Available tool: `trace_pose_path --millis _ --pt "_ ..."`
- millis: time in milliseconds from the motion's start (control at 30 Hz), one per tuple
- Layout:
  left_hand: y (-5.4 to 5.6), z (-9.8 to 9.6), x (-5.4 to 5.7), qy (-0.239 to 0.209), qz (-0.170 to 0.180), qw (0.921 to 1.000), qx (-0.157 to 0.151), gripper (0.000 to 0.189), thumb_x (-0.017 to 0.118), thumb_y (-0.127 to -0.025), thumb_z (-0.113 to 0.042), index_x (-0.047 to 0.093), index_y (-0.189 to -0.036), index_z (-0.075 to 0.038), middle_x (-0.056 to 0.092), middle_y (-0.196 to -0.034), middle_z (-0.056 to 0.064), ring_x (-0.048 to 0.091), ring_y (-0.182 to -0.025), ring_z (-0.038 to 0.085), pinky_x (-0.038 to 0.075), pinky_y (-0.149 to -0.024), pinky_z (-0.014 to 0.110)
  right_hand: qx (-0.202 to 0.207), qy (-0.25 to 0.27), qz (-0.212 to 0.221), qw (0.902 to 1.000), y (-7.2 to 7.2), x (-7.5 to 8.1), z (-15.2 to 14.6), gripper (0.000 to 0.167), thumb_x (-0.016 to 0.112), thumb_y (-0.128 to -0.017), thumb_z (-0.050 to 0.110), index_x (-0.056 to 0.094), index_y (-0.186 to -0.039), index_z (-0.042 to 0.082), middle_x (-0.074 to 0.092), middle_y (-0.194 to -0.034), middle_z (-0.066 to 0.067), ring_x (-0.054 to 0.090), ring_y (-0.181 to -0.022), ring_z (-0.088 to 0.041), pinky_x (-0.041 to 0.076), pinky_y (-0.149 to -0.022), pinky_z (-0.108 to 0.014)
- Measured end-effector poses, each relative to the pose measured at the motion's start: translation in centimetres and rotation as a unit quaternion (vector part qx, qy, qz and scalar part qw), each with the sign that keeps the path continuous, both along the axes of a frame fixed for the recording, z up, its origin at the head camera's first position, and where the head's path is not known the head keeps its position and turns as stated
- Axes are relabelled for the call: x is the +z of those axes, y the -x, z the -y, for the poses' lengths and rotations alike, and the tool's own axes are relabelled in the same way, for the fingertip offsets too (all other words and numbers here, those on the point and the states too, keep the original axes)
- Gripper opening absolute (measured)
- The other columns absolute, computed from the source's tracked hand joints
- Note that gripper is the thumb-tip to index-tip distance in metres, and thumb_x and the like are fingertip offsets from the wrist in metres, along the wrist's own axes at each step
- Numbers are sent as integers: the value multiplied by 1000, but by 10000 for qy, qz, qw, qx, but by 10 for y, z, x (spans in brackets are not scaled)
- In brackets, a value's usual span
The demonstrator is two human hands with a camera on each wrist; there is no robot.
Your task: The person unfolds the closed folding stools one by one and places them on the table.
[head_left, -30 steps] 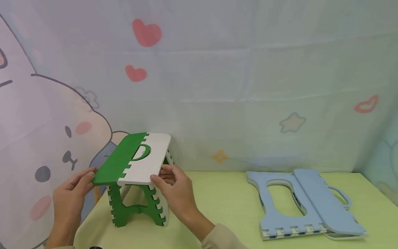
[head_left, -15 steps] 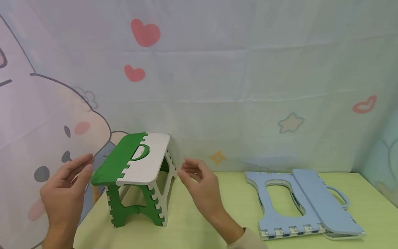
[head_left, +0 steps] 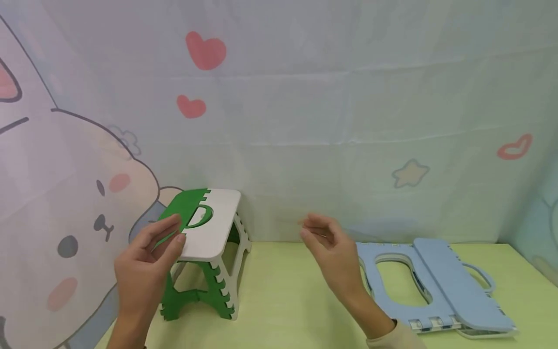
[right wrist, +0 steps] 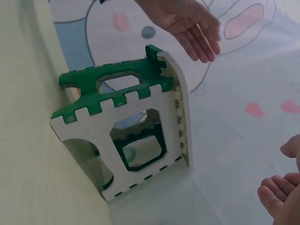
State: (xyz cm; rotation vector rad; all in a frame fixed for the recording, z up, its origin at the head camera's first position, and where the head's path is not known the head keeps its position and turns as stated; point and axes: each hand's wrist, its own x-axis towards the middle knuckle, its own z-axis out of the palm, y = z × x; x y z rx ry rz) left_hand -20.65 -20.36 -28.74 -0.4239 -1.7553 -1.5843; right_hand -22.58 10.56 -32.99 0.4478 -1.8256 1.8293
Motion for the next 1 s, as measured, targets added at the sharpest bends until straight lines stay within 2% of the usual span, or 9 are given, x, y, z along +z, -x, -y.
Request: trace_pose_path --millis 100,300,433,567,733,867,1000 --pt "4 -15 -4 207 -29 9998 -31 37 72 -91 16 72 -126 8 74 -124 11 73 -114 19 57 -97 28 -133 -40 101 9999 0 0 -14 35 75 -99 5 65 -132 -2 70 -125 -14 68 -116 -20 55 -102 -28" --pt "11 -42 -8 278 15 9986 -454 37 73 -91 14 72 -128 6 71 -128 18 71 -117 19 57 -98 29 -266 -99 201 9994 -3 -1 -33 36 74 -101 9 65 -134 0 69 -126 -13 67 -116 -17 55 -101 -24" --pt "16 -61 -15 433 16 9964 -727 40 74 -91 13 71 -130 6 69 -130 17 70 -120 20 56 -100 33 -384 -239 179 9988 -4 -3 -45 36 73 -102 11 64 -136 0 69 -126 -13 67 -115 -13 54 -100 -21" --pt "21 -82 -25 642 95 9929 -993 40 77 -91 8 71 -130 4 69 -131 15 68 -122 27 56 -102 37 -618 -470 176 9968 -3 -6 -61 37 72 -103 14 63 -136 -1 69 -126 -12 67 -114 -9 54 -99 -19" --pt "25 -103 -36 687 400 9878 -1339 42 80 -91 3 71 -132 -1 68 -134 13 66 -125 28 55 -103 34 -1000 -775 270 9916 -1 -13 -85 38 71 -105 19 63 -138 1 70 -127 -10 67 -113 -5 53 -97 -16" --pt "28 -117 -42 617 492 9849 -1543 41 81 -90 1 73 -130 -3 68 -133 14 65 -126 28 55 -104 34 -1328 -1023 431 9849 -2 -16 -105 41 71 -105 24 63 -140 4 71 -129 -8 65 -111 1 51 -94 -11" --pt "31 -131 -46 684 501 9835 -1598 40 82 -90 -1 74 -129 -4 69 -128 10 66 -124 28 56 -103 34 -1611 -1110 575 9790 -3 -16 -124 43 71 -105 27 64 -141 6 72 -126 4 65 -109 5 51 -89 -9"
